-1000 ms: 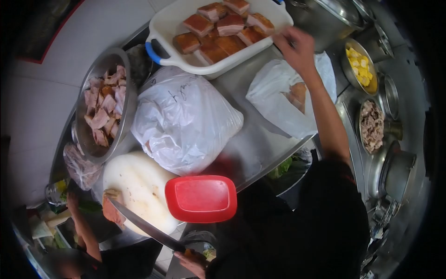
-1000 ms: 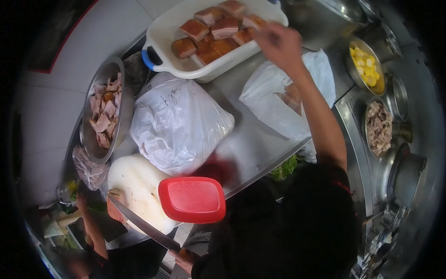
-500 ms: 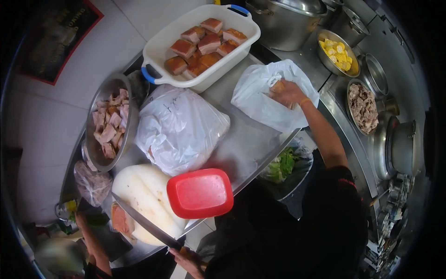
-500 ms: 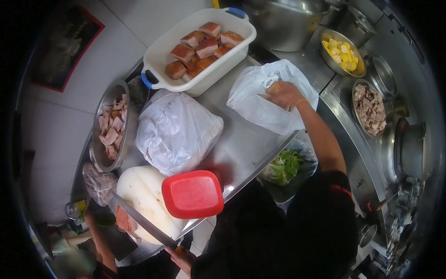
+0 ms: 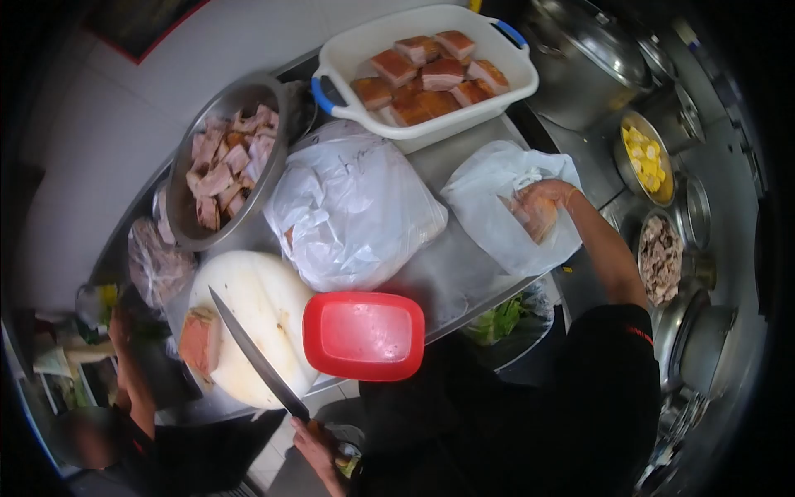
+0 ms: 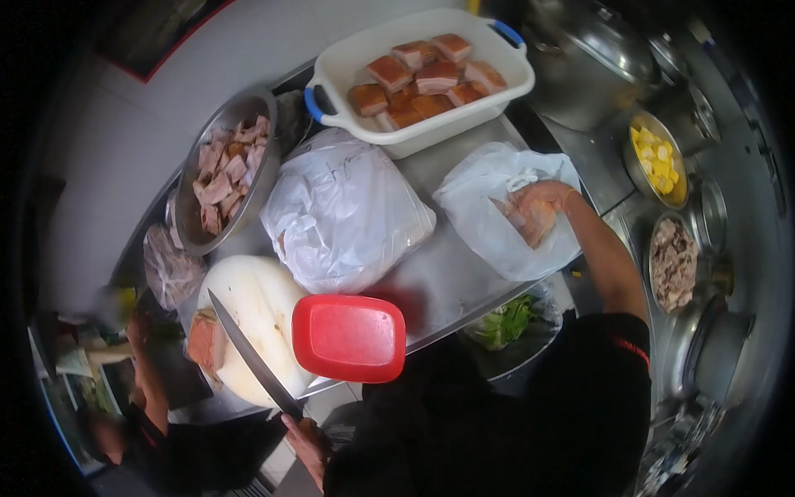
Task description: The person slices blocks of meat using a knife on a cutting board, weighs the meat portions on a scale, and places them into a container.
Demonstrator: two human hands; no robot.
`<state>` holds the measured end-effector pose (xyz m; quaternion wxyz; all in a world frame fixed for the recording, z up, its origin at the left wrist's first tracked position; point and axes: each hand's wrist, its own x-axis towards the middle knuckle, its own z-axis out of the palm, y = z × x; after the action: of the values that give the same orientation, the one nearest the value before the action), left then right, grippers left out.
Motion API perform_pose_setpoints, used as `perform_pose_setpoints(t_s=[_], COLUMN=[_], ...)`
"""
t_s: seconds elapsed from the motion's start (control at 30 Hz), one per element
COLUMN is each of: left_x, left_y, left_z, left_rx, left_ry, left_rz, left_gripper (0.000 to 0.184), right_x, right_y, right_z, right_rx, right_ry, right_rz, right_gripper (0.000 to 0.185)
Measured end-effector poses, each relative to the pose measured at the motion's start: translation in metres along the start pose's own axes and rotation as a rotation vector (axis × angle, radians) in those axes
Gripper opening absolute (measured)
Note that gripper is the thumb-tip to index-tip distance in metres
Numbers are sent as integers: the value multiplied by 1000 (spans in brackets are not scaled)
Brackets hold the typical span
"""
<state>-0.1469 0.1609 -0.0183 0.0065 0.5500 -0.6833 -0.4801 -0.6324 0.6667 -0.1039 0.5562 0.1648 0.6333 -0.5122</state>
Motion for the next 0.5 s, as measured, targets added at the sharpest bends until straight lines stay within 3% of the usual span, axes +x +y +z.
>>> perform_pose_setpoints(t_s=[0.03, 0.07, 0.13, 0.2, 0.23, 0.3, 0.33, 0.4, 0.5], left_x=[3, 15, -8, -7, -9, -2, -3, 0, 10], left_y=[-7, -31, 19, 17, 24, 11, 8, 9, 10], left_z=[1, -3, 8, 7, 10, 5, 8, 9, 6], left_rx=[-70, 22, -1, -9, 1, -41, 28, 42, -6], left_ry=[38, 76, 70, 50, 69, 38, 87, 97, 84], left_rz=[-33, 90, -13, 53, 117, 14, 130, 159, 77], left_gripper=[72, 74, 77, 77, 77, 74, 73, 72, 71], right_x=[-2, -5, -6, -7, -3, 8, -1, -17, -15], right_y=[-4, -7, -5, -4, 3, 19, 16, 17, 16], right_z=[7, 15, 29, 45, 46, 47, 58, 55, 27], right_rx=[32, 65, 137, 210, 146, 10, 17, -84, -327], right_ry=[-16, -33, -82, -149, -101, -14, -14, 14, 164], right_rz=[3, 10, 26, 45, -41, -216, -250, -316, -138], right_gripper=[35, 35, 34, 34, 33, 31, 27, 25, 33])
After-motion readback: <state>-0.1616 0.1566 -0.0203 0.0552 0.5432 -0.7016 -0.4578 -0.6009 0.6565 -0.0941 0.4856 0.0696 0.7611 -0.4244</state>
